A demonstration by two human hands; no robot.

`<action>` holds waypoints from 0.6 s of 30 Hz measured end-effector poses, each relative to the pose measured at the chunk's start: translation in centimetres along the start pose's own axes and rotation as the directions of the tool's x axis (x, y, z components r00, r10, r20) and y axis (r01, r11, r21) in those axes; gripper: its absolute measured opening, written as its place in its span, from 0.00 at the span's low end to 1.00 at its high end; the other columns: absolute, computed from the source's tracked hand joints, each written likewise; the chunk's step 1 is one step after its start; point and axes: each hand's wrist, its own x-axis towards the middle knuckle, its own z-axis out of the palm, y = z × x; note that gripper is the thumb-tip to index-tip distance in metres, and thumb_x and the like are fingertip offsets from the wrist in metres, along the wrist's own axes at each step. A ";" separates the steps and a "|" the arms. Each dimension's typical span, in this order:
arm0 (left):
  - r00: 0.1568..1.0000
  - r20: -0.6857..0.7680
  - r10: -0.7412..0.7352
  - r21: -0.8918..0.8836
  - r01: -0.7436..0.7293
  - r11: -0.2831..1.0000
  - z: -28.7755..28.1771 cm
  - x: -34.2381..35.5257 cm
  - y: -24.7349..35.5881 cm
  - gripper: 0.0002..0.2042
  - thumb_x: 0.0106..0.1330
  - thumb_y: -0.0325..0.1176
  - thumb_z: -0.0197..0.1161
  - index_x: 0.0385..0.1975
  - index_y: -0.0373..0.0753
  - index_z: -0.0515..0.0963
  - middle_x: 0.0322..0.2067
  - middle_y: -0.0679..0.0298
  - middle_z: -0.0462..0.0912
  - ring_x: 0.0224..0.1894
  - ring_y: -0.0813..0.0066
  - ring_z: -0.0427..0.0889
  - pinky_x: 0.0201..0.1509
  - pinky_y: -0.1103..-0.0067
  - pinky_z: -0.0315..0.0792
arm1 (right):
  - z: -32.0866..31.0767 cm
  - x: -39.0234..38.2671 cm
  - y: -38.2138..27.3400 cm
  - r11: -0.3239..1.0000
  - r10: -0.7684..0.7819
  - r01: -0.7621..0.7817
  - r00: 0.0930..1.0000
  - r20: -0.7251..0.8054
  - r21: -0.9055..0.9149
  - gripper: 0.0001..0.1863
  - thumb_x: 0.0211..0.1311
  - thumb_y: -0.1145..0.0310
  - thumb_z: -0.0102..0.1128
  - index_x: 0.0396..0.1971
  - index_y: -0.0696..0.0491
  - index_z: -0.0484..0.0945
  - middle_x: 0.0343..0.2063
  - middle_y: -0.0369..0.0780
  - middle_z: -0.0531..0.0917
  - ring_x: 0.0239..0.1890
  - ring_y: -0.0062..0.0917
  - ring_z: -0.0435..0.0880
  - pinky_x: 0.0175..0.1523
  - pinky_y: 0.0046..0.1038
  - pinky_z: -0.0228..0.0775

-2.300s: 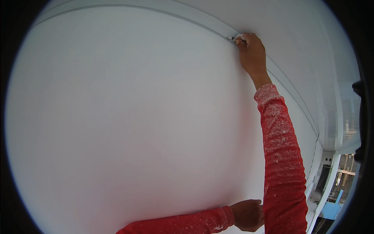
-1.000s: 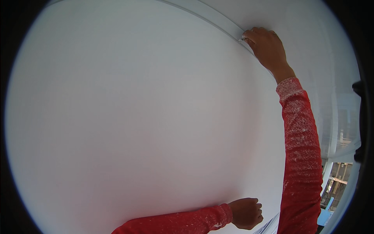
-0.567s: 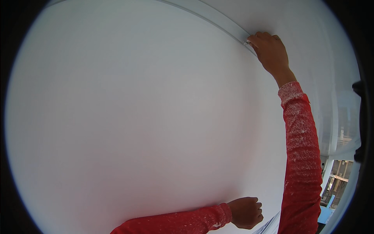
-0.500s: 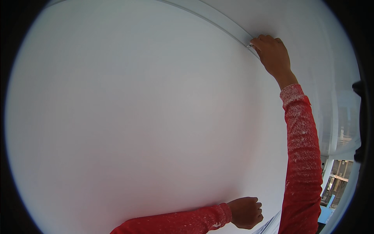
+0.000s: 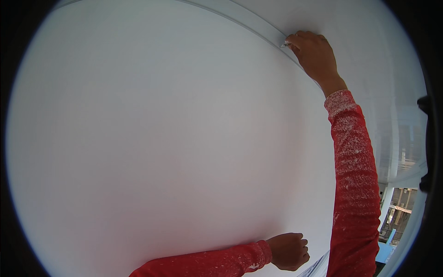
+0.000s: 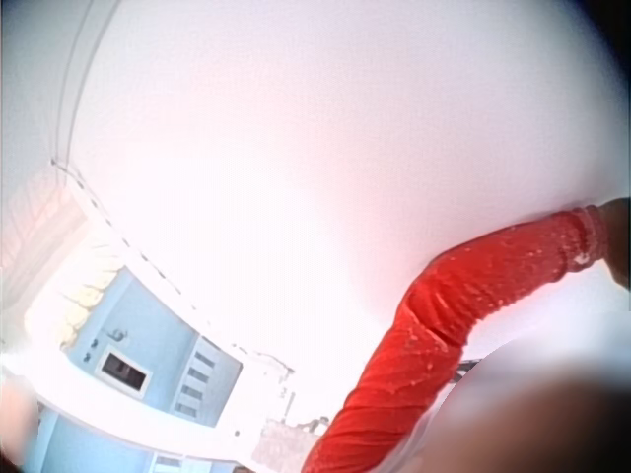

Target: The person paints a white wall and window frame using a paintbrush and a small paint container. They apply white paint to the wall surface, around electrical conduits, and along the edges of a window frame while standing on a scaffold.

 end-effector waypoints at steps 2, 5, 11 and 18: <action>1.000 -0.016 -0.001 0.001 0.002 1.000 0.0 -0.1 0.8 0.11 0.61 0.37 0.60 0.19 0.41 0.73 0.15 0.71 0.73 0.22 0.73 0.74 0.29 0.74 0.67 | -0.6 -0.1 -0.3 1.000 0.016 -0.016 1.000 0.010 -0.005 0.05 0.68 0.65 0.62 0.39 0.45 0.85 0.34 0.33 0.86 0.42 0.28 0.85 0.57 0.36 0.76; 1.000 -0.021 -0.014 -0.007 0.014 1.000 -0.2 0.1 1.4 0.11 0.61 0.37 0.59 0.19 0.41 0.73 0.15 0.71 0.73 0.22 0.73 0.74 0.29 0.74 0.67 | -1.1 -0.2 -0.3 0.999 0.006 -0.006 1.000 0.022 -0.032 0.05 0.68 0.66 0.62 0.39 0.45 0.85 0.34 0.33 0.85 0.42 0.27 0.85 0.58 0.36 0.76; 0.999 0.039 -0.038 0.009 0.037 0.999 -2.1 -0.1 2.2 0.11 0.61 0.37 0.59 0.19 0.41 0.73 0.16 0.71 0.73 0.23 0.73 0.74 0.30 0.75 0.68 | -1.2 -0.4 0.3 0.997 -0.010 0.012 1.000 0.026 -0.075 0.05 0.69 0.68 0.60 0.39 0.44 0.85 0.32 0.33 0.84 0.42 0.26 0.84 0.58 0.36 0.76; 0.997 0.063 -0.046 0.003 0.046 0.999 -5.6 -1.0 3.1 0.11 0.61 0.37 0.59 0.19 0.41 0.73 0.16 0.71 0.74 0.24 0.73 0.75 0.30 0.75 0.68 | -1.6 -0.1 0.9 0.997 -0.001 0.004 0.999 0.033 -0.072 0.05 0.67 0.69 0.60 0.38 0.44 0.83 0.32 0.32 0.83 0.42 0.25 0.84 0.59 0.36 0.75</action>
